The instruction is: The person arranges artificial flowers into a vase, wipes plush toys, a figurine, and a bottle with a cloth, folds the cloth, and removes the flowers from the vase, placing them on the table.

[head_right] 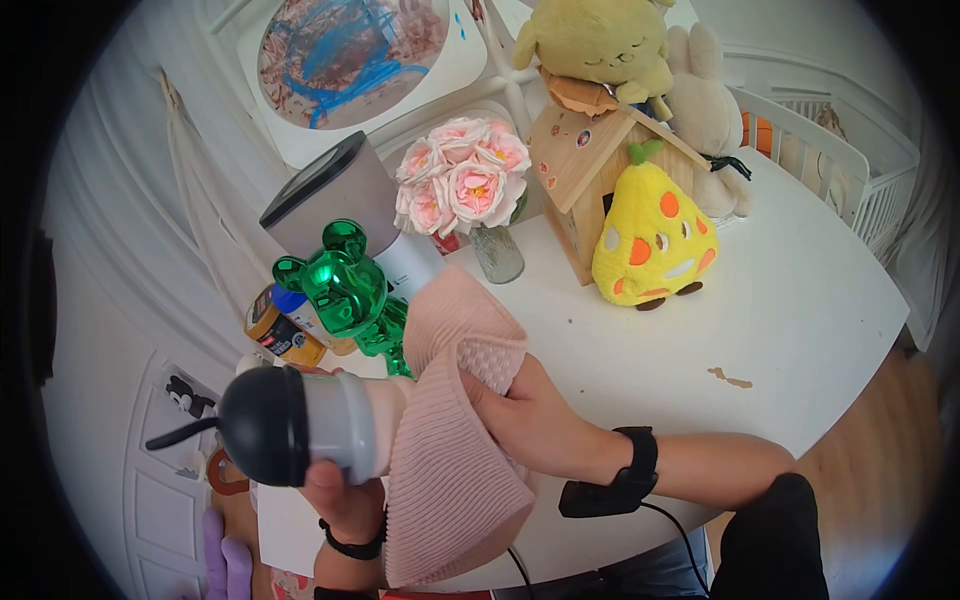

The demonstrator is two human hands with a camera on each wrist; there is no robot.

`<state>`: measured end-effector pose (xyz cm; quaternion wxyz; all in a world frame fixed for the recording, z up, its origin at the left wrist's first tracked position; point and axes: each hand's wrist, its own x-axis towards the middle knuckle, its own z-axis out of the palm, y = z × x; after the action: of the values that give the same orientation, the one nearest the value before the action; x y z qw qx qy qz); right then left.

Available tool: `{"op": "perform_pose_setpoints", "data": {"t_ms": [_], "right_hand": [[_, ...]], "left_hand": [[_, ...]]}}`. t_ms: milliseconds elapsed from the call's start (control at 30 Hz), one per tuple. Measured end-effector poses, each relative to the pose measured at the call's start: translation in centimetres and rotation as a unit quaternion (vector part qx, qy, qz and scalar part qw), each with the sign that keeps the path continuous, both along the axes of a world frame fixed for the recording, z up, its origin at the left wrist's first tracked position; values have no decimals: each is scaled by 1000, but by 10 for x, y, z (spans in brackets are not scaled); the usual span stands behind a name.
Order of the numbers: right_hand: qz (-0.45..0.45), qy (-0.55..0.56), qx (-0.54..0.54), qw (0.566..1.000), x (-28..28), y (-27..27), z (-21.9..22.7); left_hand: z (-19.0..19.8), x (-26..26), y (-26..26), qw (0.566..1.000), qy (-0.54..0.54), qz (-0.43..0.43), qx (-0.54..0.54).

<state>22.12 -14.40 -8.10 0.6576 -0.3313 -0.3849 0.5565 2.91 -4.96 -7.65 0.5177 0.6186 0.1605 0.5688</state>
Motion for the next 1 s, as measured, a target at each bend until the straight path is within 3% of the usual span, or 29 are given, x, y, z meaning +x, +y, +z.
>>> {"op": "perform_pose_setpoints", "data": {"t_ms": [67,100,133,167,200,233,267,300,333,467,533,667,733,767,833,900,933,967,1000], "right_hand": [[26,4,-14,1000,-1,-3,2],[-25,-153,90,984,-8,-6,2],[-75,-304,190,930,-12,-7,2],[-76,-304,190,930,-10,-3,4],[-126,-409,244,870,-7,4,6],[-172,-506,294,792,-4,8,6],[-173,-506,296,792,-3,10,3],[-134,-501,244,820,-2,10,0],[-96,-494,191,843,-2,9,-2],[-88,-459,125,875,-8,0,-3],[20,-414,81,907,-2,0,1],[63,-331,174,925,8,4,-4],[299,-225,96,922,13,8,-12],[299,-225,97,922,11,8,-15],[286,-223,86,928,1,6,-17],[233,-233,112,937,1,5,-17],[143,-243,123,952,2,6,-13],[52,-251,133,957,3,6,-7],[53,-251,133,957,4,3,8]], "left_hand": [[-6,6,4,993,15,11,120],[-8,6,6,986,28,8,163],[-7,6,4,986,26,7,163],[-2,5,-1,995,15,-4,97],[1,5,-5,999,6,-16,31],[2,4,-7,999,8,-15,32],[2,5,-10,1000,-4,-10,-8],[3,5,-13,999,-15,-6,-49],[5,5,-14,998,-13,-12,-52],[1,7,-14,996,-19,-63,-67],[2,7,-14,996,27,-81,-7],[7,14,-13,995,23,-96,-15],[14,18,-10,975,-2,-218,-47],[14,21,-5,975,-1,-218,-46],[13,27,5,928,-60,-366,18],[15,26,5,967,-24,-255,-7],[11,24,7,976,1,-214,-31],[10,23,7,977,2,-213,-31],[10,23,7,979,10,-200,-37]]}}
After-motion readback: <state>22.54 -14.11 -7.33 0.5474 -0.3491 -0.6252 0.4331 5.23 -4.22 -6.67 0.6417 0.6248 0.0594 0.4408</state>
